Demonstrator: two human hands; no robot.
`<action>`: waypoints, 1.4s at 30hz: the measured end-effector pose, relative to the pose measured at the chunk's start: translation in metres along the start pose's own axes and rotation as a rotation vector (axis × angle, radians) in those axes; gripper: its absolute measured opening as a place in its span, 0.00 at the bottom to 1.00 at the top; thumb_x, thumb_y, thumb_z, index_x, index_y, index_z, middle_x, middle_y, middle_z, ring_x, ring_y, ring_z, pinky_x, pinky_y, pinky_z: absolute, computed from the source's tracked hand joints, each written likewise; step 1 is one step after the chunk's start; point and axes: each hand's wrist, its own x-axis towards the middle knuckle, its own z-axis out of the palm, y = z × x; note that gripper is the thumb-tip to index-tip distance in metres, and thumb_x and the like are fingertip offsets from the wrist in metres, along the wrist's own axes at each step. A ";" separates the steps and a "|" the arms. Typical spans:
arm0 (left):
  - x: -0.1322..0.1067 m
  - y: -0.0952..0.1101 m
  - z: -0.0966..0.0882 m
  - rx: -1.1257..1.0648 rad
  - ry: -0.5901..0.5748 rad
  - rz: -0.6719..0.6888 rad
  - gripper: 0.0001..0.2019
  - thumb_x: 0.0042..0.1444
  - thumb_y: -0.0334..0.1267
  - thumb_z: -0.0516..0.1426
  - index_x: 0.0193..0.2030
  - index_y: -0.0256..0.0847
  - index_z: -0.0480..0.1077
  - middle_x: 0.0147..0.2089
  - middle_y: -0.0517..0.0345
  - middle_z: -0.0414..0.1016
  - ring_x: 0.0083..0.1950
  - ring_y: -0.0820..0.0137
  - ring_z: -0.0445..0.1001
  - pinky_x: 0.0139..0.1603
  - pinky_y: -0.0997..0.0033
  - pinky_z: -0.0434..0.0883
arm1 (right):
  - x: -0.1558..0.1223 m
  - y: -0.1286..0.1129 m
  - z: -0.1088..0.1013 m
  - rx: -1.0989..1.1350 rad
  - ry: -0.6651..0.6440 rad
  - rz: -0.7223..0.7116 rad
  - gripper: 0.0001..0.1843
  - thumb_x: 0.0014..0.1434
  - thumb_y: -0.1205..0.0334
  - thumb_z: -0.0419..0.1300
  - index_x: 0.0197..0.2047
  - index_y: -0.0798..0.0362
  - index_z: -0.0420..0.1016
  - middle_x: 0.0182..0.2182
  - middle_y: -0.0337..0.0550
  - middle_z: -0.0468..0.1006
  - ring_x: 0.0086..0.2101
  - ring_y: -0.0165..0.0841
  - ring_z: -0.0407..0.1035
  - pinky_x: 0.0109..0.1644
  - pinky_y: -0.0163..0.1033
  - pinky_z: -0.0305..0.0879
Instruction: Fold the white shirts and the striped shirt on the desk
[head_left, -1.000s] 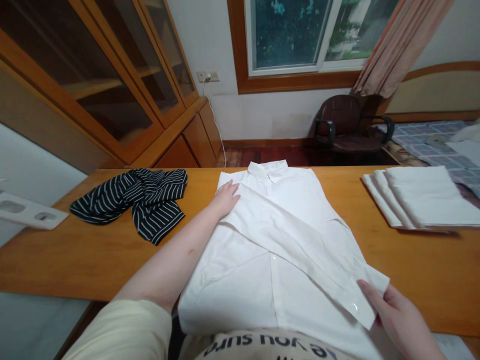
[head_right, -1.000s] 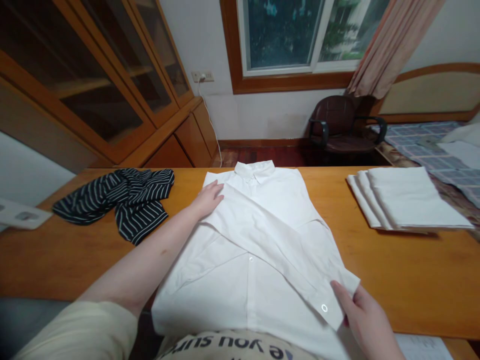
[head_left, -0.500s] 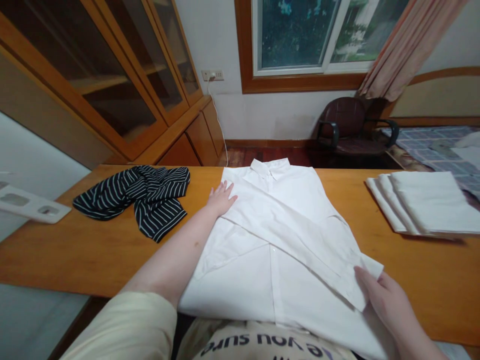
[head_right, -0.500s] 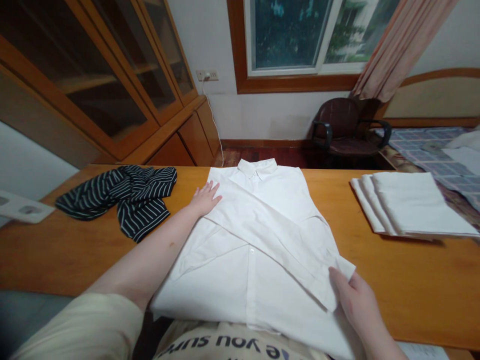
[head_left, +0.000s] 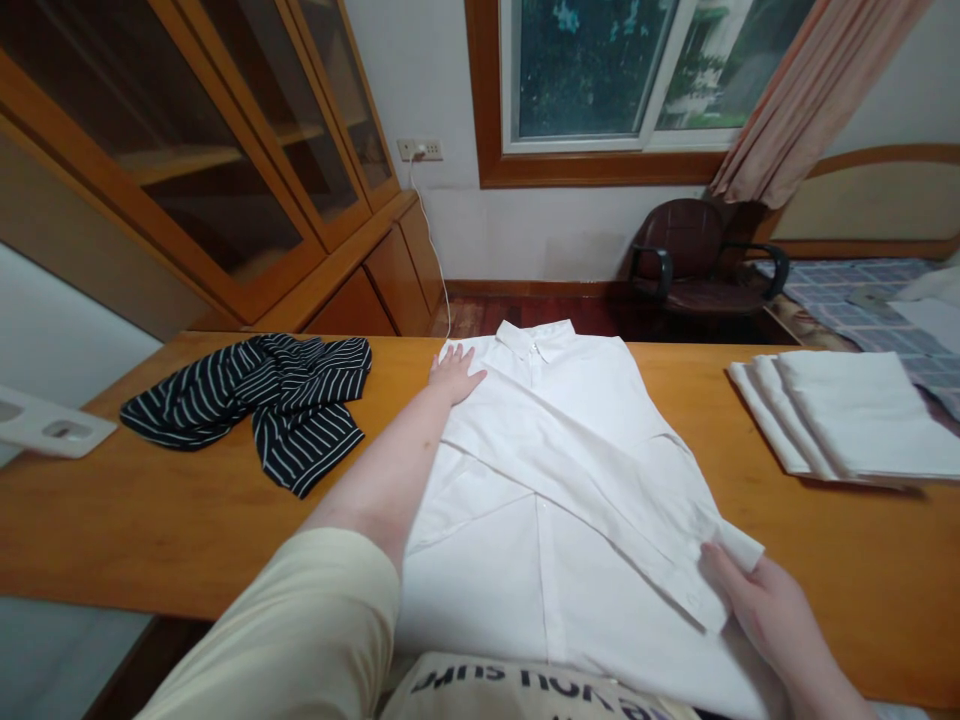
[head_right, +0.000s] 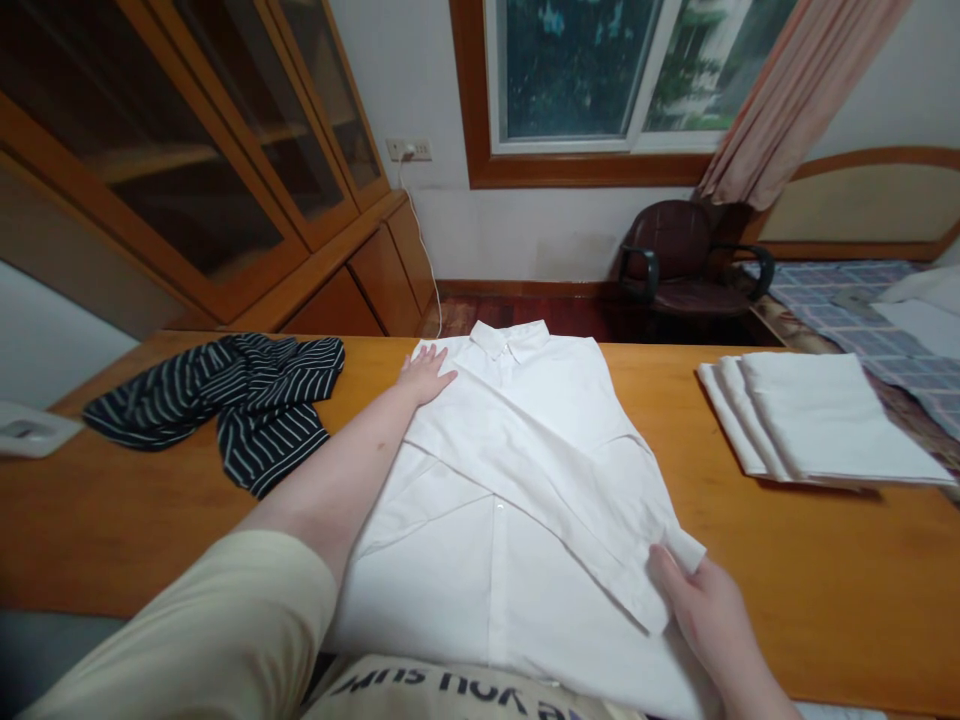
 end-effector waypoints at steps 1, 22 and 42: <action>-0.001 -0.002 -0.003 -0.037 -0.015 0.012 0.36 0.59 0.59 0.40 0.70 0.43 0.43 0.73 0.50 0.36 0.72 0.58 0.34 0.67 0.46 0.38 | -0.001 -0.002 0.000 0.031 0.000 0.008 0.24 0.47 0.44 0.57 0.31 0.58 0.79 0.27 0.46 0.81 0.34 0.45 0.75 0.33 0.39 0.68; -0.143 -0.062 -0.004 -0.265 0.209 -0.354 0.10 0.53 0.47 0.55 0.33 0.44 0.71 0.34 0.59 0.77 0.36 0.65 0.73 0.33 0.70 0.65 | 0.009 -0.012 -0.002 -0.088 0.125 0.079 0.26 0.53 0.41 0.50 0.35 0.56 0.75 0.26 0.48 0.78 0.30 0.42 0.71 0.31 0.40 0.63; -0.163 -0.019 -0.032 -0.020 0.214 -0.058 0.21 0.57 0.43 0.53 0.57 0.41 0.65 0.63 0.48 0.62 0.62 0.56 0.61 0.62 0.57 0.59 | 0.002 -0.030 -0.005 -0.488 0.392 -0.352 0.26 0.58 0.47 0.49 0.47 0.60 0.71 0.42 0.56 0.75 0.43 0.45 0.69 0.48 0.47 0.63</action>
